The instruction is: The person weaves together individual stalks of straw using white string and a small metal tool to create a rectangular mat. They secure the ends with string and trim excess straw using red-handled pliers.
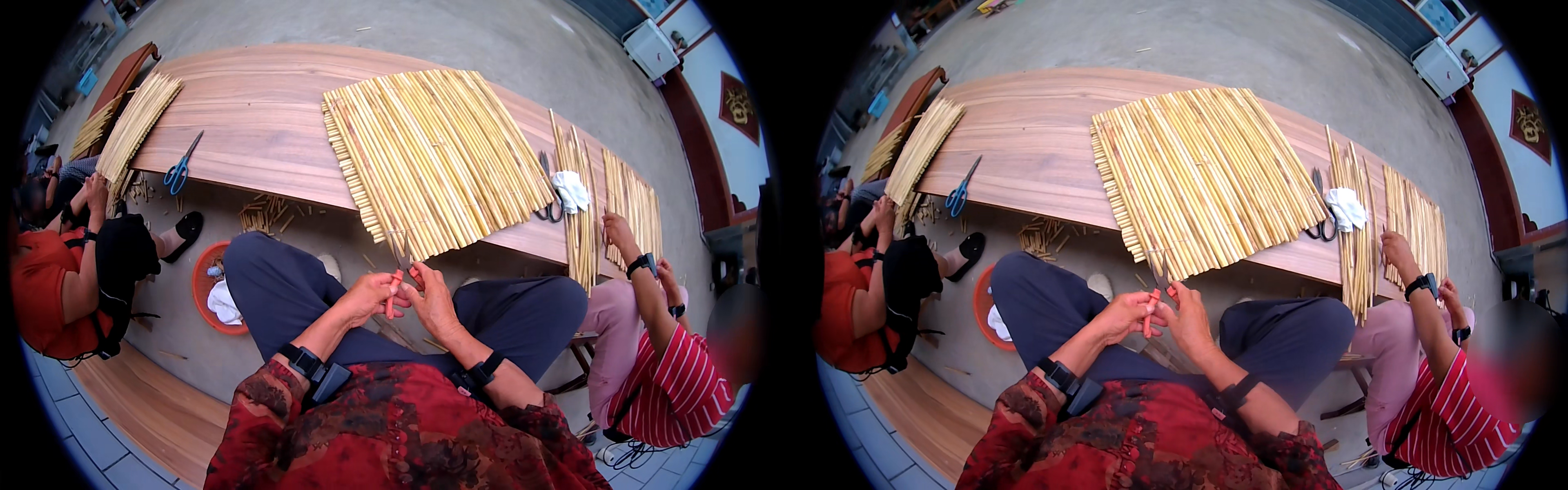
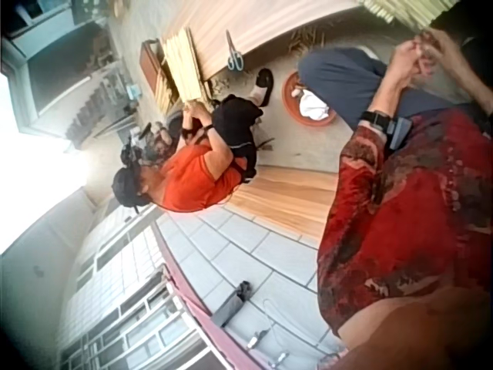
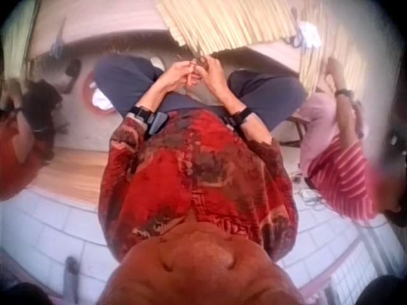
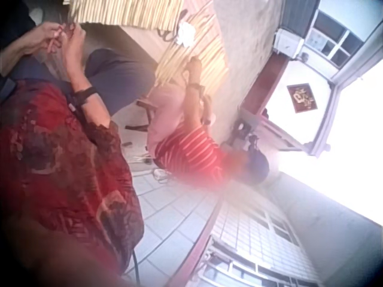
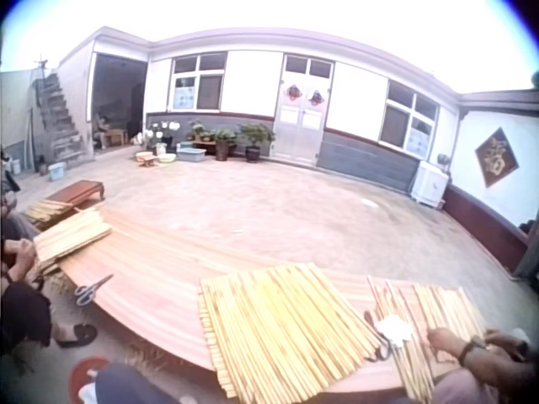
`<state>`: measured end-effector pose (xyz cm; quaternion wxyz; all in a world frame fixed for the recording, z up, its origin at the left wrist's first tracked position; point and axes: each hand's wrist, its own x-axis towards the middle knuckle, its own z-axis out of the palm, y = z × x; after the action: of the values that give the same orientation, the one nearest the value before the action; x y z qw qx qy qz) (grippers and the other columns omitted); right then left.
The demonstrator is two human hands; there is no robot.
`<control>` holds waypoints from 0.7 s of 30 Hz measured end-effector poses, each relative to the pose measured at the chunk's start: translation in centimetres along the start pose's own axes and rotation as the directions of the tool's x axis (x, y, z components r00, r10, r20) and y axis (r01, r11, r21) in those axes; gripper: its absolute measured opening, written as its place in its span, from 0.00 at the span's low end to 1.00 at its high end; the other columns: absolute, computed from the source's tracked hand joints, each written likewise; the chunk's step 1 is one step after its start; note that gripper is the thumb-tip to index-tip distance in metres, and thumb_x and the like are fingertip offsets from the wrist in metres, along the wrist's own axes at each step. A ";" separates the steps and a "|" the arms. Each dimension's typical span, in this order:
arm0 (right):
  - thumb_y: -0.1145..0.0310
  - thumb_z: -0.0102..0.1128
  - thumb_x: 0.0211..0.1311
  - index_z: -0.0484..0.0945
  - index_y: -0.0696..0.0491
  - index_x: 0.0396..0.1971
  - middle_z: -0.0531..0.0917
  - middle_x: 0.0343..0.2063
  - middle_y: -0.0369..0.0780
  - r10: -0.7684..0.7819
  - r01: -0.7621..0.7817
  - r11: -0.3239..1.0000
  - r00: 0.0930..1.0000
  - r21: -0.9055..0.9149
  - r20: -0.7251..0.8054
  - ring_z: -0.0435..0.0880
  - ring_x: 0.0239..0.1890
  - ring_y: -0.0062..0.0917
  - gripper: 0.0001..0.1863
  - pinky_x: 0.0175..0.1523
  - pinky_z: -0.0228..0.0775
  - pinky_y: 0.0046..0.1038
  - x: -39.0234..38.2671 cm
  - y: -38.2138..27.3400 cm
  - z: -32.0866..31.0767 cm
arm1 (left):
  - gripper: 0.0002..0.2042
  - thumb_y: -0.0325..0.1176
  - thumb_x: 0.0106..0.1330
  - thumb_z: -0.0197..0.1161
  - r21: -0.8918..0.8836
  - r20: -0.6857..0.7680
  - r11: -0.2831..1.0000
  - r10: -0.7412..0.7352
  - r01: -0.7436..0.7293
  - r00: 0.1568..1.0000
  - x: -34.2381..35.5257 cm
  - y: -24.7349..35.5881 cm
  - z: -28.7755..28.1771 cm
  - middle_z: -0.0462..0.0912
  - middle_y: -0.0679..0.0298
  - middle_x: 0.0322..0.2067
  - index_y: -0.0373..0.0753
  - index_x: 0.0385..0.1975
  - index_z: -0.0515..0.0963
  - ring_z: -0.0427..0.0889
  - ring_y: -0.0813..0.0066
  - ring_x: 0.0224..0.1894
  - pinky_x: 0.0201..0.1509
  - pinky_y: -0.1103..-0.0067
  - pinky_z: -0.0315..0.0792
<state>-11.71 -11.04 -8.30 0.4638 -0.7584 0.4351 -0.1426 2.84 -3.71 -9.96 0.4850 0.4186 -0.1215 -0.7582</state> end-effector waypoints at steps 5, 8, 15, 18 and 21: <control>0.63 0.65 0.43 0.57 0.57 0.54 0.70 0.45 0.45 0.077 -0.044 0.966 0.990 -0.255 0.119 0.70 0.45 0.34 0.38 0.49 0.64 0.30 -0.2 -1.9 -0.5 | 0.13 0.29 0.65 0.46 -0.002 -0.031 1.000 0.016 -0.016 0.999 0.6 -0.5 -0.5 0.74 0.55 0.37 0.31 0.47 0.65 0.78 0.69 0.37 0.34 0.76 0.75; 0.61 0.67 0.38 0.57 0.53 0.55 0.70 0.43 0.44 -0.008 0.022 0.969 0.998 -0.248 0.056 0.68 0.46 0.40 0.41 0.49 0.63 0.35 -0.5 -1.3 0.0 | 0.14 0.30 0.65 0.46 -0.016 -0.043 1.000 0.024 -0.024 0.999 0.7 -0.5 -0.1 0.74 0.56 0.38 0.31 0.47 0.64 0.78 0.69 0.39 0.32 0.78 0.74; 0.62 0.66 0.39 0.56 0.53 0.55 0.68 0.44 0.44 -0.004 0.028 0.958 0.997 -0.286 0.083 0.68 0.46 0.41 0.41 0.48 0.63 0.37 -0.4 -1.3 -0.1 | 0.16 0.31 0.65 0.46 -0.048 -0.032 0.999 0.007 -0.009 0.999 1.0 -1.0 0.0 0.72 0.56 0.43 0.33 0.51 0.63 0.75 0.67 0.45 0.41 0.77 0.73; 0.62 0.65 0.39 0.55 0.53 0.55 0.68 0.43 0.45 -0.015 0.043 0.940 0.996 -0.339 0.085 0.67 0.46 0.41 0.41 0.48 0.63 0.38 -0.5 -1.3 -0.1 | 0.16 0.32 0.66 0.45 0.000 -0.041 1.000 0.009 -0.009 0.999 0.9 -0.9 0.4 0.72 0.56 0.44 0.35 0.52 0.63 0.75 0.69 0.45 0.44 0.77 0.72; 0.63 0.64 0.40 0.54 0.53 0.56 0.68 0.43 0.45 -0.031 0.059 0.939 0.996 -0.338 0.085 0.67 0.46 0.42 0.41 0.48 0.63 0.39 -0.4 -1.8 -0.4 | 0.16 0.34 0.66 0.44 0.030 -0.022 1.000 0.003 -0.002 1.000 0.8 -0.5 0.6 0.73 0.58 0.44 0.36 0.52 0.63 0.75 0.71 0.44 0.46 0.77 0.71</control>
<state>-11.25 -10.63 -6.55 0.3392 -0.8419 0.4172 -0.0459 1.90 -4.21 -10.29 0.4810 0.4340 -0.1280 -0.7509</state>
